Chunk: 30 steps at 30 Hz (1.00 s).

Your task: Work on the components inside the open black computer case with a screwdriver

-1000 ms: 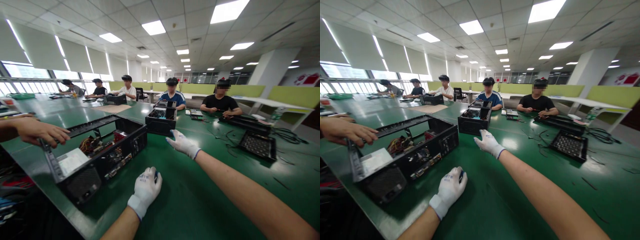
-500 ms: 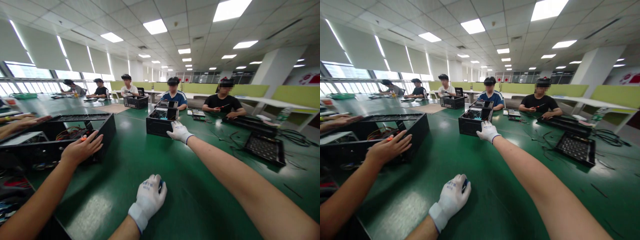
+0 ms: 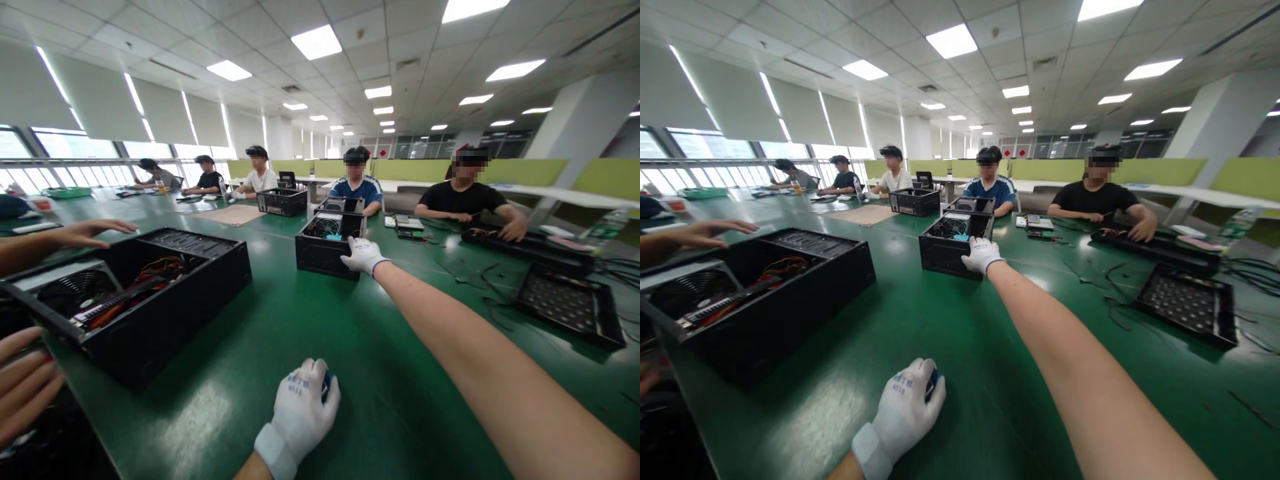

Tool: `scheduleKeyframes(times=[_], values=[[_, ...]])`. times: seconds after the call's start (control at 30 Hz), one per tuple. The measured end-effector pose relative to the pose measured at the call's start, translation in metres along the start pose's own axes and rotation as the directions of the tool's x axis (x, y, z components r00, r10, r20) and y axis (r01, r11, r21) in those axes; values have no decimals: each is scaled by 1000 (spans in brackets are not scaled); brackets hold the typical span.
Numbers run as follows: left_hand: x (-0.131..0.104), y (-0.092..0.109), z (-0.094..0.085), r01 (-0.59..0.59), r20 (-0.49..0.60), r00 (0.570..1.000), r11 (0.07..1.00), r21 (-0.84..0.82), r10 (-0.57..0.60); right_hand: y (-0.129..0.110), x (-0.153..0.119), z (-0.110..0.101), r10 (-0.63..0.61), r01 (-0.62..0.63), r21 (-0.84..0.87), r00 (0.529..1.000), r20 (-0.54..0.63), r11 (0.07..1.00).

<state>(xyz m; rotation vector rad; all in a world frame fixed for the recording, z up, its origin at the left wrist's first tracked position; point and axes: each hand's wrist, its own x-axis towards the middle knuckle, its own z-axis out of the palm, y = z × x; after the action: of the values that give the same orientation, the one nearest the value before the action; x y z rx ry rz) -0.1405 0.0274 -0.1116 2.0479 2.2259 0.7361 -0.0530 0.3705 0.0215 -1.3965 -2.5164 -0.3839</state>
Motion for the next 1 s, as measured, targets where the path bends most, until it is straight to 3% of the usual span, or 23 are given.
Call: scheduleKeyframes(times=[0.13,0.27,0.47,0.57,0.67,0.8,0.87,1.0], values=[[1,-1,-2,17,-2,1000,1000,-2,-17,-5,-4,-13,-12,14,-45,999,33,999],[3,-2,-9,47,-9,999,999,9,-47,-10,-30,-30,-71,74,-77,996,44,994],[2,-1,-15,44,-92,995,999,-18,-46,-7,-111,-60,-197,197,-93,980,11,976],[3,-3,-19,48,-192,980,997,-56,-58,-4,-160,-75,-239,239,-94,971,7,967],[3,-7,-25,2,-366,929,991,-136,-52,-1,-211,-88,-299,296,-70,954,-29,953],[-5,-16,-36,-138,-625,778,957,-256,-55,3,-274,-104,-388,390,-20,908,-155,921],[-9,-22,-42,-158,-684,722,936,-314,-108,4,-301,-114,-415,425,9,888,-201,905],[-9,-30,-53,-121,-674,695,882,-456,-253,5,-348,-133,-451,480,73,858,-246,874]])
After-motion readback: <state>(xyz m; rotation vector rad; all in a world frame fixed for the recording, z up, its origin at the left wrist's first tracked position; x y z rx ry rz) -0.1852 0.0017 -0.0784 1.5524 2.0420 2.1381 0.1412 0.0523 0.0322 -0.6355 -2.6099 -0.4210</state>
